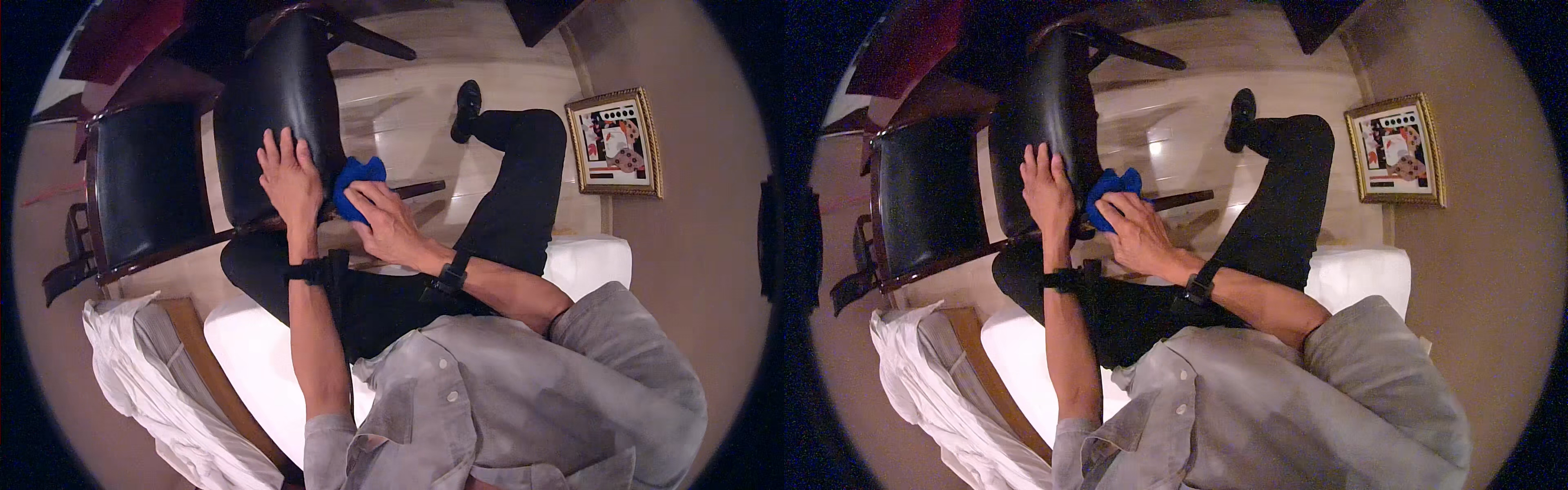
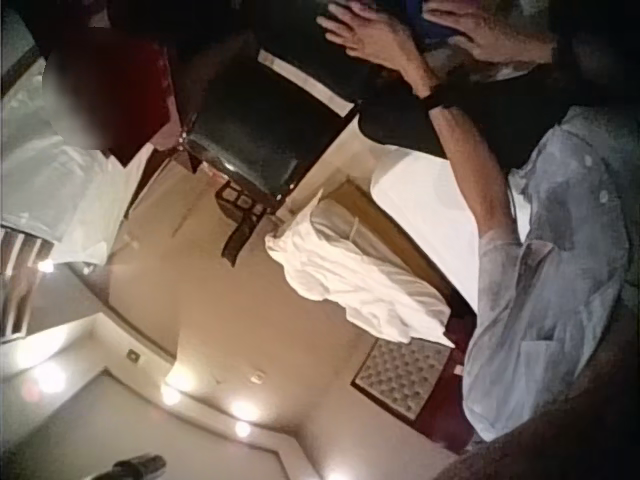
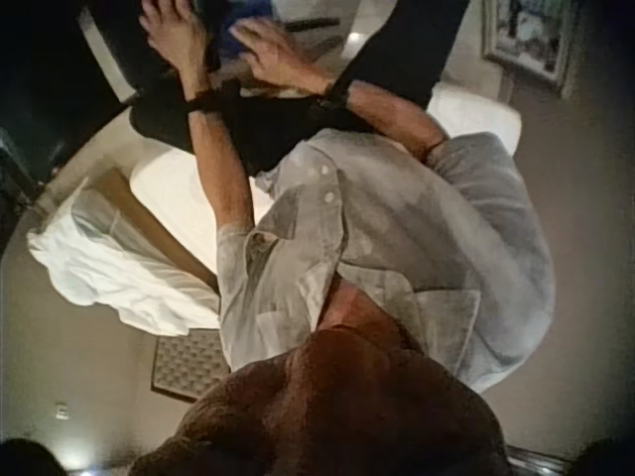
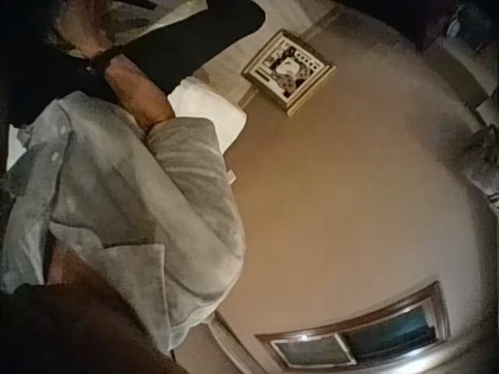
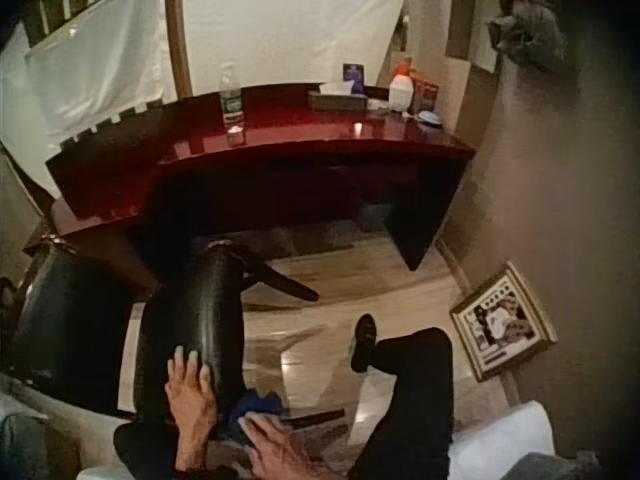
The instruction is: Wiping a picture frame and a chair with a blue cloth.
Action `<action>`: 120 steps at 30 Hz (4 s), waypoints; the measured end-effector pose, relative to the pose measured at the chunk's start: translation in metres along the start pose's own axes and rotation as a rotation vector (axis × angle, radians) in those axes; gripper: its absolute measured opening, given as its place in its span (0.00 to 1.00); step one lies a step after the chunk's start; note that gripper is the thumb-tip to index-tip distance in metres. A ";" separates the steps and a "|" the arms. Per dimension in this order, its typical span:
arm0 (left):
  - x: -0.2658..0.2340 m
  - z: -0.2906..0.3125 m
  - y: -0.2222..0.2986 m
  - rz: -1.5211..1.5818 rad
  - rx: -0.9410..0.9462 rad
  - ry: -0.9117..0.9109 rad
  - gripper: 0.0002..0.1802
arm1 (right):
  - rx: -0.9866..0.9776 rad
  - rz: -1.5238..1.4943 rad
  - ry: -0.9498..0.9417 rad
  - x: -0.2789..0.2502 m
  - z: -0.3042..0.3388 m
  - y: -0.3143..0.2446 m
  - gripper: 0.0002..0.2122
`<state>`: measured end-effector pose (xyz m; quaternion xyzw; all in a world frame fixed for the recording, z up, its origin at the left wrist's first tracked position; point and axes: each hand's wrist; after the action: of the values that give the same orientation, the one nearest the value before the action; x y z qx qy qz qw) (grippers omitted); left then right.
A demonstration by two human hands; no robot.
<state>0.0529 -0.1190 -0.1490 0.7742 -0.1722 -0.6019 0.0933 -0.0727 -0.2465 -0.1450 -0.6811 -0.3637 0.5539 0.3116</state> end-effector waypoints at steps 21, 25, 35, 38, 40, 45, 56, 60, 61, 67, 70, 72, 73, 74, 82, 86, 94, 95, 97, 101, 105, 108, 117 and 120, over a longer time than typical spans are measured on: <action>-0.015 -0.006 -0.017 0.056 -0.001 -0.017 0.24 | 0.248 -0.001 -0.317 0.007 -0.005 0.044 0.25; -0.012 -0.008 -0.023 0.068 -0.036 -0.048 0.25 | 0.023 0.138 -0.215 0.018 -0.010 0.026 0.22; -0.014 -0.005 -0.020 0.083 0.009 -0.032 0.24 | 0.252 0.340 -0.461 0.013 0.023 0.136 0.25; -0.014 0.000 -0.003 0.045 0.013 -0.038 0.24 | 0.331 0.365 -0.464 0.004 0.025 0.148 0.25; -0.004 -0.001 0.007 0.087 0.057 -0.034 0.23 | 0.317 0.405 -0.452 0.012 0.047 0.195 0.25; -0.008 0.007 0.003 0.052 0.046 -0.045 0.23 | 0.283 0.294 -0.554 0.011 0.052 0.246 0.26; -0.005 0.008 0.006 -0.010 0.008 -0.059 0.23 | 0.488 0.650 -0.653 -0.017 -0.002 0.271 0.12; -0.004 0.008 0.005 -0.008 0.004 -0.058 0.23 | 0.511 0.107 -0.550 -0.009 -0.039 0.223 0.14; -0.008 0.010 0.002 -0.004 -0.002 -0.050 0.23 | 0.532 -0.098 -0.687 -0.012 -0.050 0.184 0.16; -0.011 0.007 0.012 -0.023 -0.031 -0.066 0.22 | 0.551 -0.693 -0.725 0.006 -0.028 0.166 0.25; -0.011 0.014 0.014 -0.054 -0.030 -0.081 0.23 | 0.455 -0.121 -0.582 0.031 0.000 0.212 0.29; -0.014 0.018 0.015 -0.104 -0.069 -0.101 0.23 | 0.460 0.073 -0.815 0.028 -0.001 0.245 0.25; -0.012 0.015 0.018 -0.113 -0.073 -0.100 0.23 | 0.360 0.174 -0.866 0.034 0.006 0.281 0.22; -0.004 0.011 0.029 -0.056 -0.025 -0.096 0.23 | 0.278 0.278 -0.908 0.036 0.024 0.329 0.20; -0.010 0.002 0.019 -0.055 -0.037 -0.024 0.22 | 0.486 -0.256 -0.892 0.019 -0.025 0.221 0.21; -0.008 0.002 0.007 -0.082 -0.053 -0.021 0.23 | 0.548 -0.325 -0.803 0.005 -0.059 0.121 0.20; -0.001 0.009 0.015 -0.054 -0.010 -0.005 0.21 | 0.380 -0.127 -0.804 0.031 -0.019 0.215 0.16; 0.009 0.007 0.026 -0.036 0.012 -0.008 0.22 | 0.179 0.087 -0.823 0.036 -0.008 0.271 0.15; -0.003 0.015 0.024 -0.112 -0.023 -0.027 0.22 | 0.091 0.317 -1.121 0.039 -0.015 0.275 0.15; -0.005 0.015 0.043 -0.065 -0.062 -0.053 0.22 | 0.116 0.399 -1.117 0.035 0.005 0.335 0.15; 0.003 0.009 0.061 -0.006 -0.044 -0.075 0.22 | 0.202 0.670 -1.007 0.036 0.022 0.381 0.14; -0.007 0.019 0.050 -0.032 -0.099 -0.085 0.22 | 0.354 0.688 -0.809 0.027 0.009 0.293 0.13; 0.005 0.027 0.060 -0.018 -0.105 -0.107 0.22 | 0.481 -0.435 -0.531 0.042 -0.032 0.198 0.10; 0.011 0.022 0.060 -0.058 -0.042 -0.031 0.21 | 0.470 -0.744 -0.503 0.038 -0.030 0.187 0.12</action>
<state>0.0246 -0.1776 -0.1433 0.7673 -0.1385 -0.6198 0.0894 -0.0105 -0.3170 -0.3141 -0.2626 -0.5111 0.6190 0.5355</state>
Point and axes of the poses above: each hand's wrist, its own z-axis away from the middle knuckle, its own x-axis out of the palm, y = z × x, and after that the axes turned 1 degree about y, right-handed
